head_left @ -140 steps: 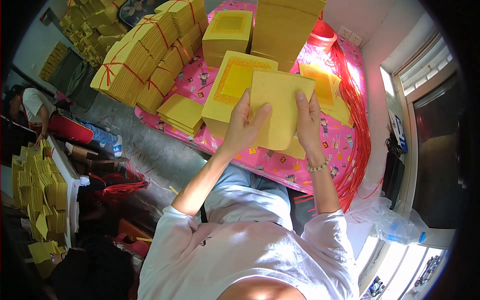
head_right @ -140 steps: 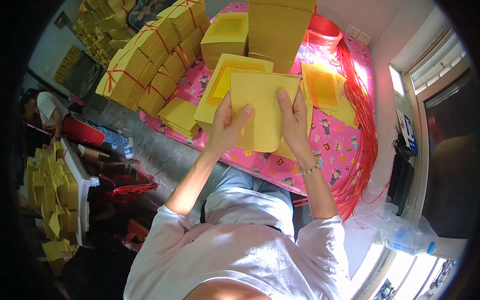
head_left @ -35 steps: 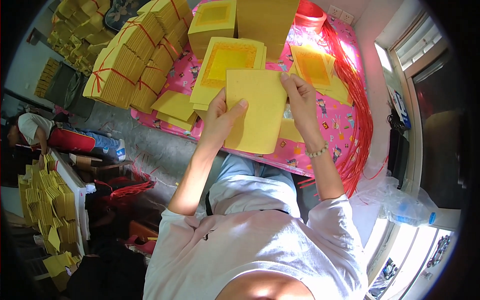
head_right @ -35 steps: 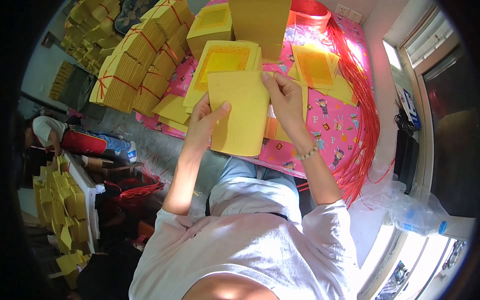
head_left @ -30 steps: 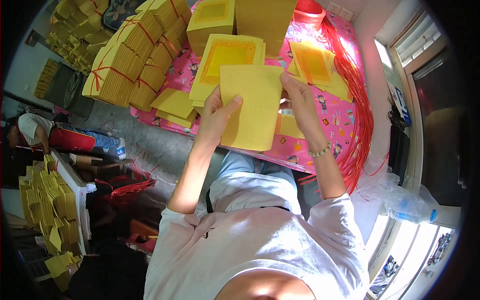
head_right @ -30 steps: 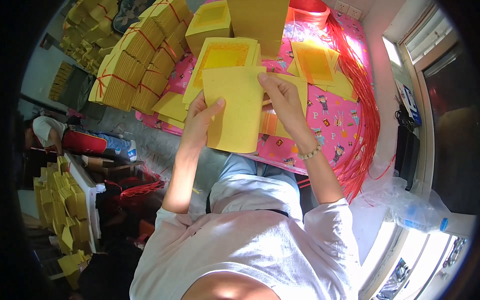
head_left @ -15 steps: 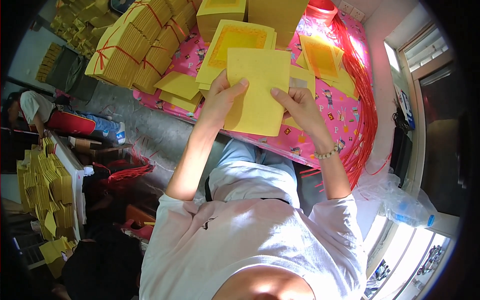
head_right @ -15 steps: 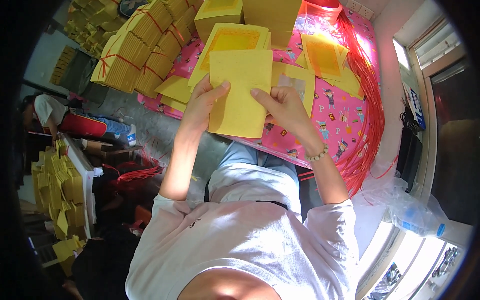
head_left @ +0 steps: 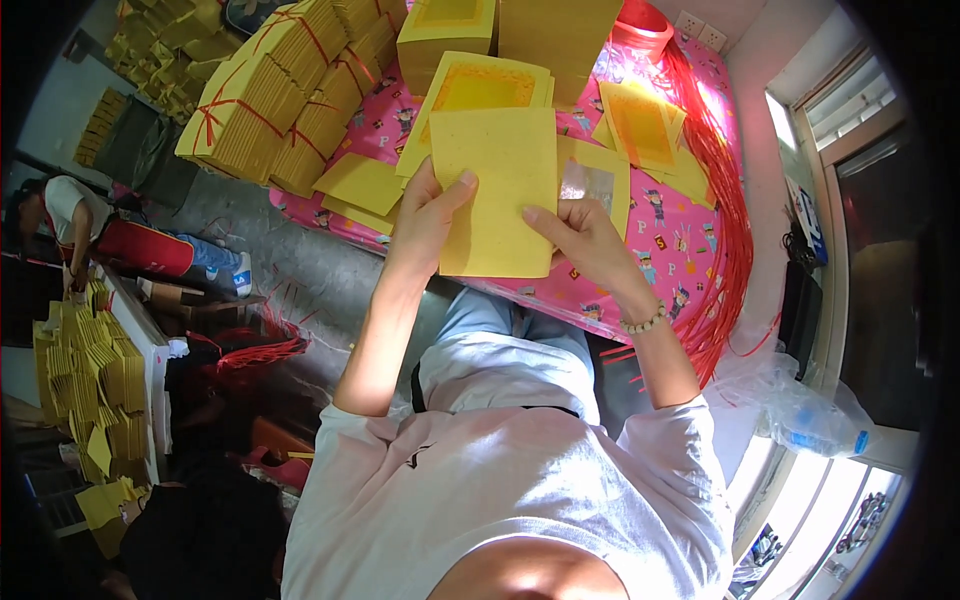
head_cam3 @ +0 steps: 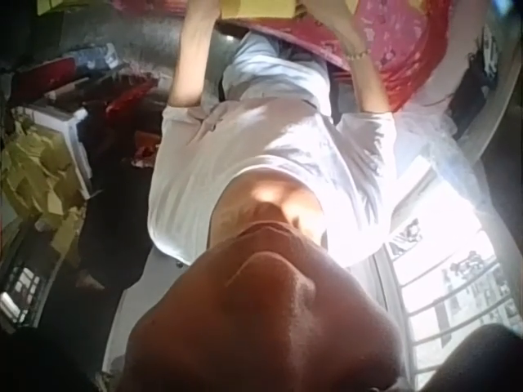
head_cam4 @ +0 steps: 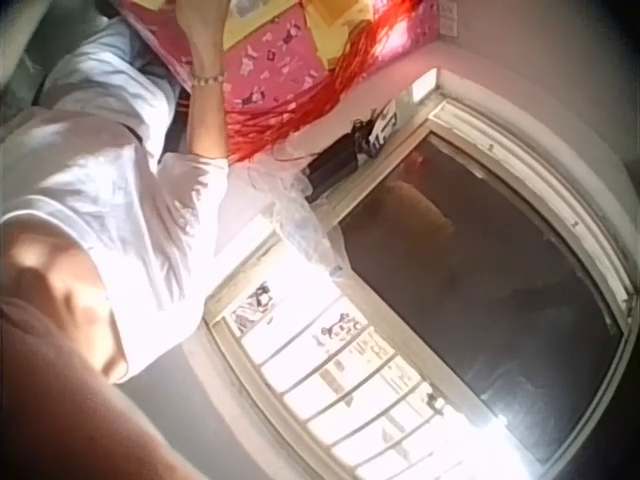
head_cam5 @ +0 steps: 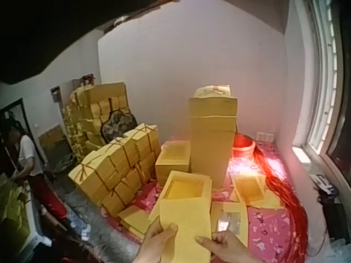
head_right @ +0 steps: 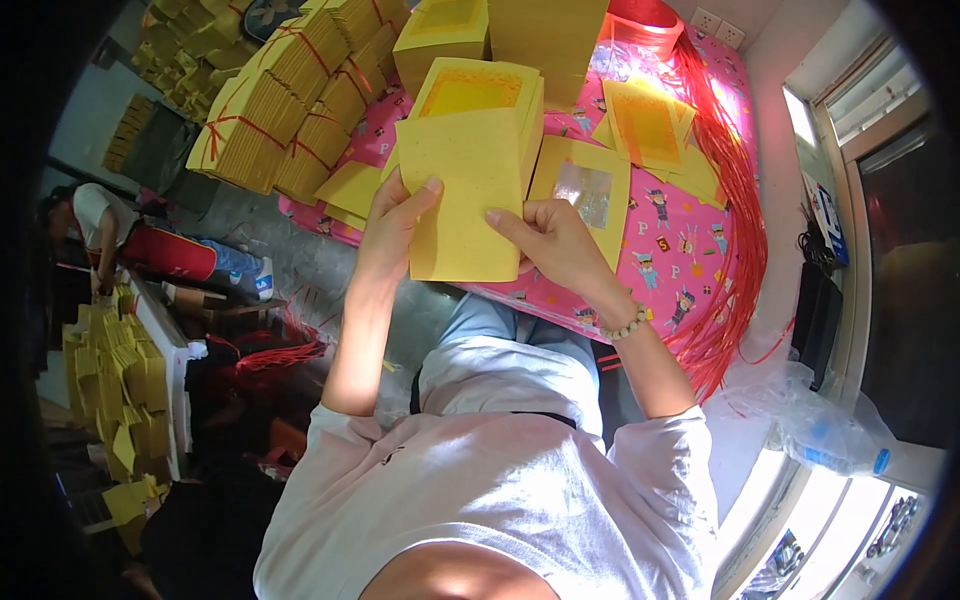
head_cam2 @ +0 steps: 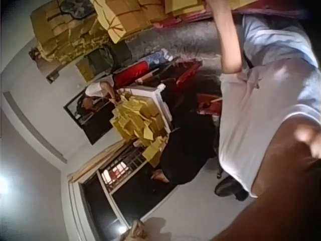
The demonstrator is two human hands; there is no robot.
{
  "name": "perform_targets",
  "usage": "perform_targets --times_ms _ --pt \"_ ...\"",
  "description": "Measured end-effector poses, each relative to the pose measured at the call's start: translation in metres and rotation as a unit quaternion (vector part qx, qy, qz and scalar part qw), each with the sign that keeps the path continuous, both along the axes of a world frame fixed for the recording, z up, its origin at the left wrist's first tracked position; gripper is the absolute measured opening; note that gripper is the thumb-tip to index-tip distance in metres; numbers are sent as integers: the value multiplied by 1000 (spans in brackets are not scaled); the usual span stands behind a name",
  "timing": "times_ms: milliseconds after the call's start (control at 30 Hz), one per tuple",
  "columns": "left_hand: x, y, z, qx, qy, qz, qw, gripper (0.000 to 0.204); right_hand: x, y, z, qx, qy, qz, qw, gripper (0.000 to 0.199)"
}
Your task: Sorting and inspecting stacks of yellow joss paper.
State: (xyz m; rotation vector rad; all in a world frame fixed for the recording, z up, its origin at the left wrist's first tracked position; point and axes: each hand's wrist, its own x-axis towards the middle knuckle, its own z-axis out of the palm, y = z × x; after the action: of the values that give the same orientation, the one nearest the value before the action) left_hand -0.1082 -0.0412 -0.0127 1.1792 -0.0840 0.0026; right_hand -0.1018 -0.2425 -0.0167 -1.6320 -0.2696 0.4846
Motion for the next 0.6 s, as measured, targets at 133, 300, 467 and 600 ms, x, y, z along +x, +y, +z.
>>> perform_targets --times_ms 133,300,467,600 --pt "-4 7 7 -22 -7 26 999 36 -10 2 7 -15 38 32 999 40" --pt "-9 5 2 -5 -22 76 997 36 -15 9 6 5 19 -2 1000 38" --pt "-14 9 1 -12 -40 116 992 34 -19 11 9 6 34 14 999 34" --pt "-23 12 -5 -3 -36 136 990 33 -9 10 16 -91 7 58 994 28"
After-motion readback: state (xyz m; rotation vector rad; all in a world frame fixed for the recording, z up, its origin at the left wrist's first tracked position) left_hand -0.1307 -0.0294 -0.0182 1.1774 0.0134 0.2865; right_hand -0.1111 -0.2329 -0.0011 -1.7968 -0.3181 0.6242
